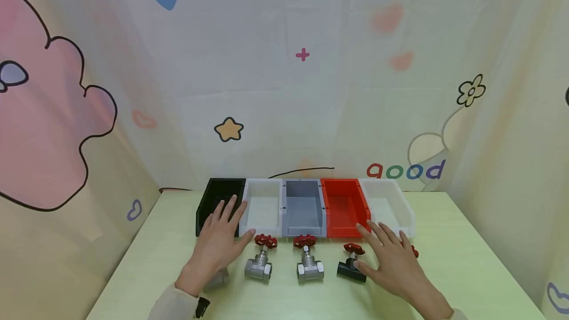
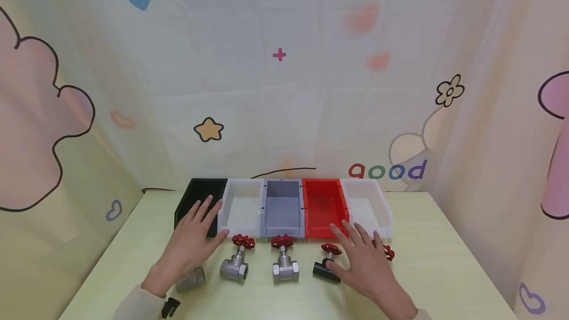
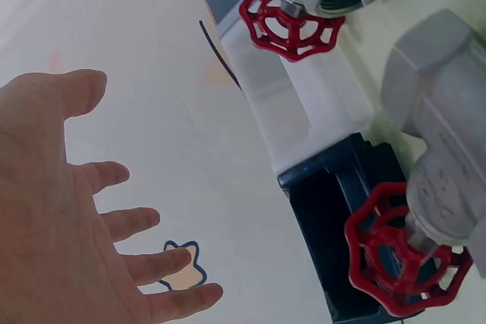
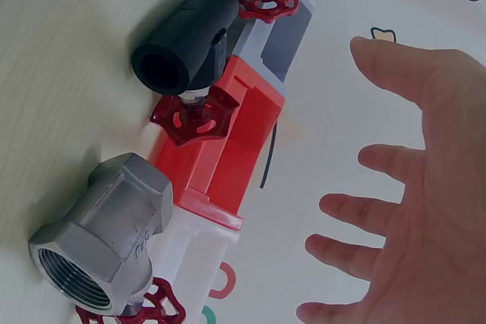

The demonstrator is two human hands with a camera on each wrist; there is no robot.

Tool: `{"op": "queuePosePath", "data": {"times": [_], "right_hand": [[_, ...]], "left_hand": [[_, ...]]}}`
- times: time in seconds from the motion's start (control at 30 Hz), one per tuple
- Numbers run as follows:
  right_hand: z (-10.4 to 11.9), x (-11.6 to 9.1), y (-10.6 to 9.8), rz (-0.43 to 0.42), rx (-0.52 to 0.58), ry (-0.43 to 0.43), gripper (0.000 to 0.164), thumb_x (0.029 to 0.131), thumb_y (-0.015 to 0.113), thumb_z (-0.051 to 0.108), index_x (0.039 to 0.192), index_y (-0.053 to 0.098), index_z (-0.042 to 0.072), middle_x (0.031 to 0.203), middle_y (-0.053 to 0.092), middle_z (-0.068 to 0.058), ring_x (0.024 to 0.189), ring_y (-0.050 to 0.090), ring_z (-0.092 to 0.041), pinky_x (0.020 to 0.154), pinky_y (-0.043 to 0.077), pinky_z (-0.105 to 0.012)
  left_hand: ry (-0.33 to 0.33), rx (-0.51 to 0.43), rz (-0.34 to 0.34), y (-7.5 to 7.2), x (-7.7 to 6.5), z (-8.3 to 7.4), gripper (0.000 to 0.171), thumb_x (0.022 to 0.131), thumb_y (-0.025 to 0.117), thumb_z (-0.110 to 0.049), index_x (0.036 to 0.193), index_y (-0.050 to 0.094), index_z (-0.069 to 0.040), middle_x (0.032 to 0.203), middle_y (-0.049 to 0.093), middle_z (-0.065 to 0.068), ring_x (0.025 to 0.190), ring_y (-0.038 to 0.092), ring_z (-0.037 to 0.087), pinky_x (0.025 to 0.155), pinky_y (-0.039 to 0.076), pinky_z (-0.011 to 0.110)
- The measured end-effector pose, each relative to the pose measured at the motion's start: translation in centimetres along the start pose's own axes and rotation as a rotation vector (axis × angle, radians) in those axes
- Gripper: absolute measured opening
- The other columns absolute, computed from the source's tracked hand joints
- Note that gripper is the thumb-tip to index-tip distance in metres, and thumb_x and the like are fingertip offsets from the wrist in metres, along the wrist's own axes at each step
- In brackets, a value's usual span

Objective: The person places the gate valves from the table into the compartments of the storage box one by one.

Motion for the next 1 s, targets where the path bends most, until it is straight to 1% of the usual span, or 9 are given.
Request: {"op": "queuePosePath", "data": {"times": [0.23,0.5,0.7,0.87,1.0], "right_hand": [[-0.6,-0.5,0.1,0.003,-0.011,0.015,0.086,0.071,0.079,0.053,0.147,0.046,0.026,0.152,0.045,-0.012,0.137,0.038,-0.044,0.105,0.023,-0.075],[-1.4,-1.1,0.4,-0.013,-0.035,0.002,0.084,0.073,0.078,0.053,0.145,0.048,0.024,0.147,0.050,-0.013,0.133,0.043,-0.044,0.102,0.029,-0.075],[-2.0,-1.4,1.0,0.012,-0.041,0.013,0.086,0.070,0.079,0.055,0.144,0.050,0.023,0.145,0.052,-0.013,0.130,0.046,-0.042,0.102,0.031,-0.073],[-2.6,-1.5,1.7,0.053,-0.037,0.040,0.087,0.068,0.081,0.054,0.143,0.051,0.023,0.146,0.051,-0.013,0.131,0.045,-0.043,0.101,0.033,-0.073],[-3.0,-1.7,2.0,0.071,-0.029,0.049,0.085,0.069,0.082,0.050,0.143,0.051,0.019,0.144,0.052,-0.015,0.130,0.045,-0.044,0.098,0.035,-0.072]], "left_hand": [[-0.025,0.013,-0.016,0.1,0.3,1.4,0.076,0.093,0.055,-0.056,0.156,0.029,-0.023,0.163,0.025,0.012,0.146,0.027,0.043,0.109,0.033,0.063],[-0.051,-0.011,-0.007,0.3,0.6,3.3,0.073,0.095,0.055,-0.050,0.156,0.028,-0.020,0.162,0.025,0.015,0.146,0.027,0.044,0.108,0.033,0.064],[-0.082,-0.031,0.007,0.5,0.9,5.0,0.073,0.095,0.056,-0.045,0.157,0.026,-0.018,0.162,0.026,0.017,0.145,0.027,0.046,0.104,0.036,0.066],[-0.107,-0.037,0.006,0.5,1.2,6.4,0.074,0.096,0.057,-0.042,0.157,0.025,-0.015,0.160,0.027,0.020,0.142,0.032,0.047,0.100,0.040,0.065],[-0.141,-0.056,0.030,0.8,1.3,7.6,0.074,0.096,0.057,-0.040,0.157,0.024,-0.013,0.160,0.025,0.021,0.141,0.031,0.047,0.099,0.041,0.064]]}}
Point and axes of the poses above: each hand's wrist, its own x-axis towards the middle knuckle, its own y-axis out of the palm, z = x × y, the point moved 9 cm from there along x, towards the middle knuckle
